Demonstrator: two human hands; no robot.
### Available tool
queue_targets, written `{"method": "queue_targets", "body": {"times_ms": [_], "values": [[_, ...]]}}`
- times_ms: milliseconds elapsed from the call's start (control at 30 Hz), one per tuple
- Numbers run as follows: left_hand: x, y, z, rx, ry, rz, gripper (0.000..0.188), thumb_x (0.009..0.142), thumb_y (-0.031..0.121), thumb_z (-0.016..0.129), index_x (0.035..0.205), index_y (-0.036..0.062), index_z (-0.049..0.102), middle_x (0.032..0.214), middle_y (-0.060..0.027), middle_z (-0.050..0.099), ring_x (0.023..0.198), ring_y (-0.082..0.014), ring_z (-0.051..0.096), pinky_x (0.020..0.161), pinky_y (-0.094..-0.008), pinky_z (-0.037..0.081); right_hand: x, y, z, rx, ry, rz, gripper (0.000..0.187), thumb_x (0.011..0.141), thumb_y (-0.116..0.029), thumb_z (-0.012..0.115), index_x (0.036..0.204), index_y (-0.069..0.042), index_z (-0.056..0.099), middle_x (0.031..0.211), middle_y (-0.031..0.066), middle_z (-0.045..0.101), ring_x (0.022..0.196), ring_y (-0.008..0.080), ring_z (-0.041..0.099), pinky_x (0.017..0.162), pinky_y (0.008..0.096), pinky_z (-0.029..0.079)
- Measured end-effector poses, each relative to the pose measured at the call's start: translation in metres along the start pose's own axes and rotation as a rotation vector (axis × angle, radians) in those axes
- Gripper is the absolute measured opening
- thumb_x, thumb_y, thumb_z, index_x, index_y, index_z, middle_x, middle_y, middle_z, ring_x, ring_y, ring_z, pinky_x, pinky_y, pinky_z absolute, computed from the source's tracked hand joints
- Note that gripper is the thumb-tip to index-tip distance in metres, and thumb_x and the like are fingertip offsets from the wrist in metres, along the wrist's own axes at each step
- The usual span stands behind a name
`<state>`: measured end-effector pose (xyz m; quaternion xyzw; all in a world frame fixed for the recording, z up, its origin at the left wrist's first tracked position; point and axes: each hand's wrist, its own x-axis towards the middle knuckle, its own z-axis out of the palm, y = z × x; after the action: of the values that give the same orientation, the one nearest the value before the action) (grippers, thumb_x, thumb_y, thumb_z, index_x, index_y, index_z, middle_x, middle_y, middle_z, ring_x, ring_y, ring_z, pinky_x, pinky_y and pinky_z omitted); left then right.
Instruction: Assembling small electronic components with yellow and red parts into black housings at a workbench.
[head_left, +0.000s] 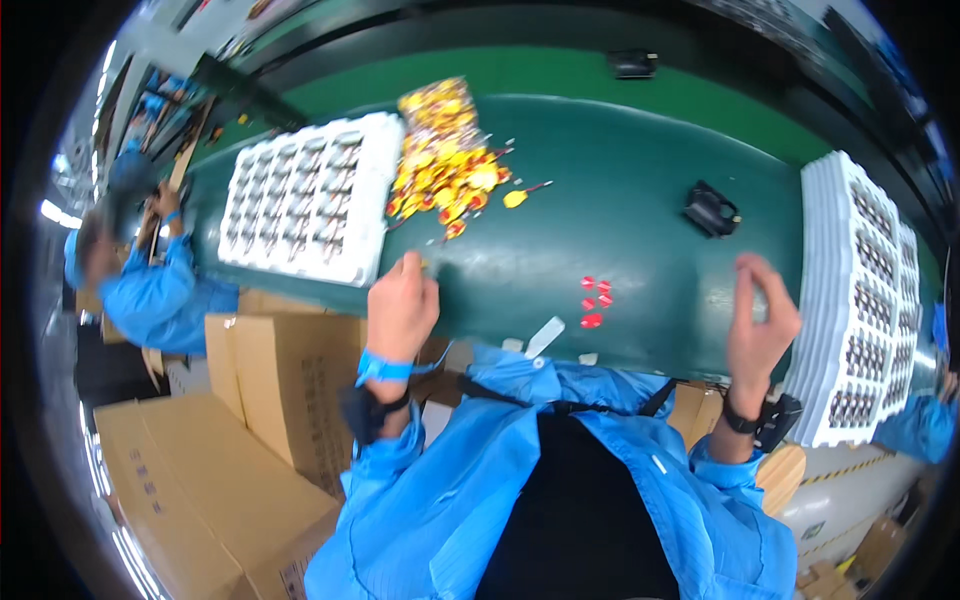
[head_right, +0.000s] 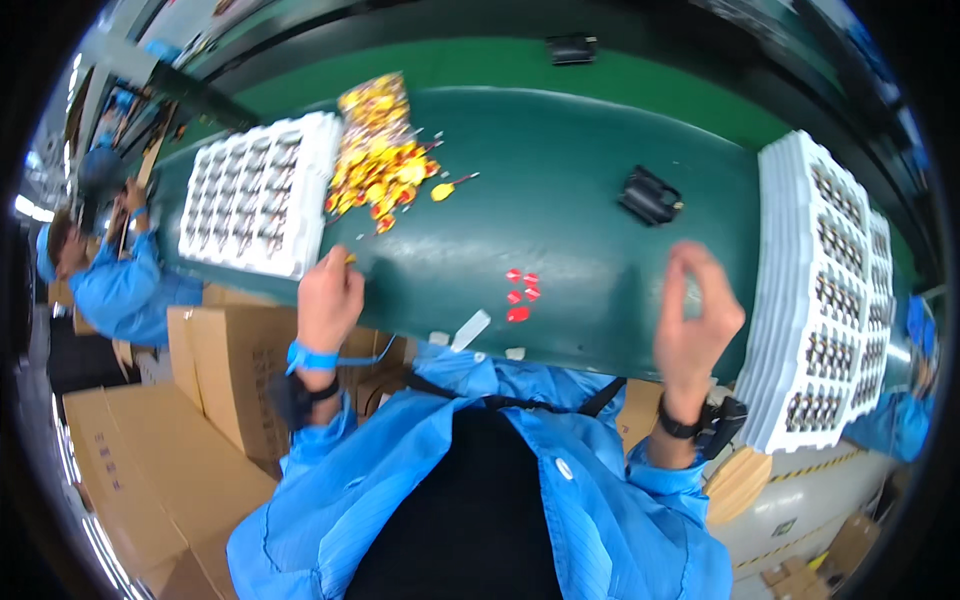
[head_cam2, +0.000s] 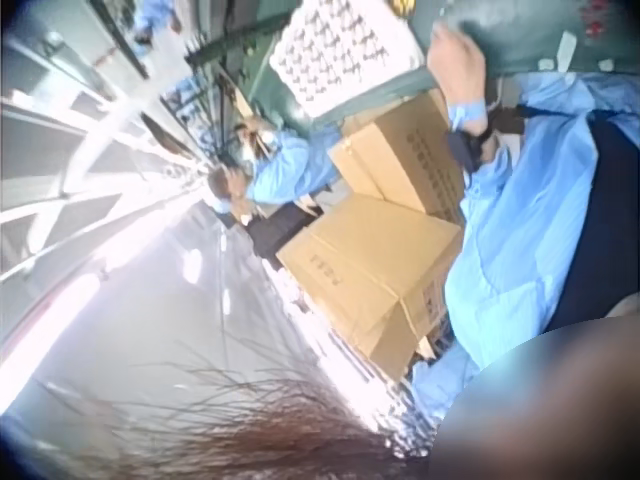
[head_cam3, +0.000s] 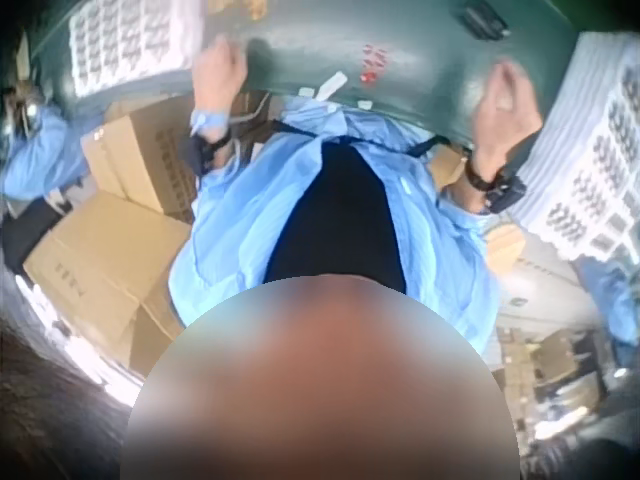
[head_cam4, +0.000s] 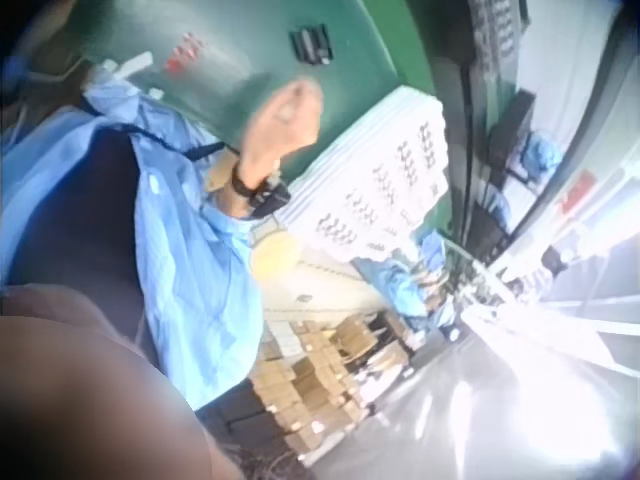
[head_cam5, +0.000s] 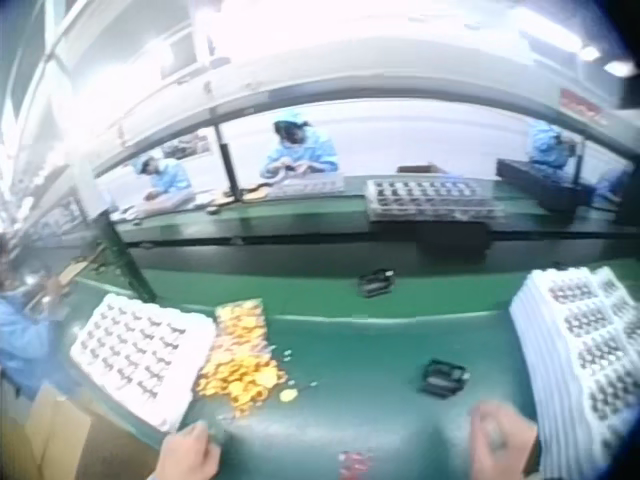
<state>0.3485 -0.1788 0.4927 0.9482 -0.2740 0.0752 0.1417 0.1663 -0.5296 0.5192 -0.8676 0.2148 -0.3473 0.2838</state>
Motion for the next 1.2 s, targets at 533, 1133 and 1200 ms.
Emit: {"method": "queue_targets", "body": {"times_ms": [533, 1133, 1200], "values": [[0.122, 0.143, 0.082, -0.812, -0.269, 0.582, 0.006, 0.088, 0.003, 0.062, 0.093, 0.0, 0.061, 0.068, -0.0045, 0.057, 0.057, -0.0102, 0.052, 0.053, -0.0258, 0.041, 0.056, 0.047, 0.108, 0.416, -0.099, 0.005, 0.005, 0.086, -0.004, 0.065, 0.086, 0.001, 0.065, 0.059, 0.0113, 0.057, 0.049, 0.0186, 0.054, 0.049, 0.0327, 0.042], [0.107, 0.155, 0.093, -0.983, -0.288, 0.609, 0.02, 0.084, 0.019, 0.064, 0.076, 0.0014, 0.059, 0.059, -0.0145, 0.057, 0.056, -0.0325, 0.059, 0.055, -0.0425, 0.045, -0.026, 0.011, 0.026, 0.073, -0.715, 0.068, 0.015, 0.088, 0.0, 0.065, 0.081, 0.003, 0.053, 0.059, 0.0105, 0.05, 0.052, 0.0186, 0.051, 0.05, 0.0355, 0.039], [0.114, 0.164, 0.088, -1.142, -0.311, 0.648, 0.028, 0.091, 0.026, 0.063, 0.079, 0.001, 0.061, 0.057, -0.0125, 0.056, 0.053, -0.0279, 0.056, 0.054, -0.0398, 0.043, 0.0, 0.001, 0.033, 0.234, -0.691, 0.097, 0.014, 0.092, -0.001, 0.063, 0.081, 0.002, 0.055, 0.06, 0.0048, 0.052, 0.05, 0.0097, 0.049, 0.046, 0.0285, 0.036]]}}
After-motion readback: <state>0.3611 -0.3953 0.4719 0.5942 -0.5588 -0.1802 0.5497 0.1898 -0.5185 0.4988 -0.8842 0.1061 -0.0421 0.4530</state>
